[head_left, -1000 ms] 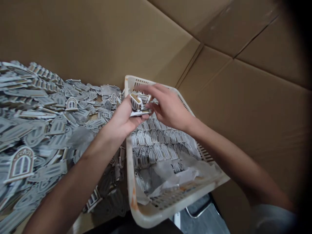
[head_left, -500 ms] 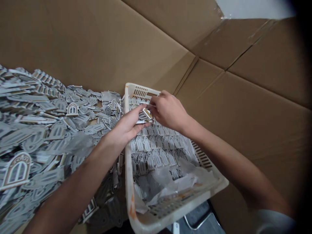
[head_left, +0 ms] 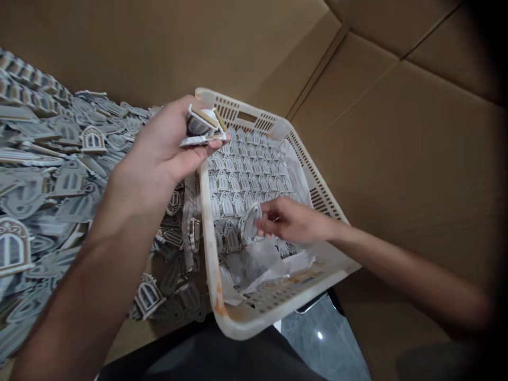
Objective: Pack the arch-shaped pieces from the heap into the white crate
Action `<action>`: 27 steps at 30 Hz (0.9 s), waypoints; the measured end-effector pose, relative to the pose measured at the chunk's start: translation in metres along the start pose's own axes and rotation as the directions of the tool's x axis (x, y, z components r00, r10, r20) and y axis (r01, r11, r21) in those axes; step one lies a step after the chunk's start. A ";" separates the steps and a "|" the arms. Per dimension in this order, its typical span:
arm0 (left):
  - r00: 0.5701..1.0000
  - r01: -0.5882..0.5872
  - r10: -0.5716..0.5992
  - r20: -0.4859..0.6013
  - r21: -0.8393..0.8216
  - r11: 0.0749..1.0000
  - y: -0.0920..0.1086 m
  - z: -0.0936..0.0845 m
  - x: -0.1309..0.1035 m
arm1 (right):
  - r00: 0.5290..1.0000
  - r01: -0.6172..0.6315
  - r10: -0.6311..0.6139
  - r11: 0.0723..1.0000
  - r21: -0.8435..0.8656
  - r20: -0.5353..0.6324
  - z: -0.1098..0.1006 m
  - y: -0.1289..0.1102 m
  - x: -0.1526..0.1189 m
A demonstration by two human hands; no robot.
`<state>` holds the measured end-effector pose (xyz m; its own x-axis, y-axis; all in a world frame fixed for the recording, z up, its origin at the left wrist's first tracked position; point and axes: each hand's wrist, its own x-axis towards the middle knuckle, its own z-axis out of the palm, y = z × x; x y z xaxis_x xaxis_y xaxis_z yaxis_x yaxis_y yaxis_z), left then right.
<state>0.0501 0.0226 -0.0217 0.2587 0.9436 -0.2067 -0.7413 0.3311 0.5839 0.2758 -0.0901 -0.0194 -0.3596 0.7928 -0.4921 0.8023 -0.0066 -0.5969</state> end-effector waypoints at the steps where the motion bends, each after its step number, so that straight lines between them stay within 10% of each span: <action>1: 1.000 -0.013 0.013 0.005 0.024 1.000 0.002 0.000 -0.001 | 0.997 -0.045 0.043 0.998 0.037 0.066 0.010 0.007 0.002; 7: 0.995 -0.059 0.068 -0.074 0.113 0.992 0.000 0.007 -0.007 | 0.926 -0.253 0.185 0.951 0.176 0.330 0.050 0.025 0.014; 18: 1.000 -0.022 0.019 0.019 0.139 0.990 0.000 0.011 -0.007 | 0.818 -0.331 0.342 0.937 -0.108 0.463 0.069 0.022 0.028; 27: 0.998 -0.043 0.034 0.059 0.164 0.985 0.001 0.012 -0.010 | 0.844 -0.258 0.266 0.963 -0.083 0.465 0.072 0.031 0.032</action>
<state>0.0537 0.0133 -0.0097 0.2693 0.9528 -0.1405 -0.6399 0.2860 0.7132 0.2551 -0.1083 -0.0993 -0.3115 0.3842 -0.8691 0.9047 -0.1599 -0.3949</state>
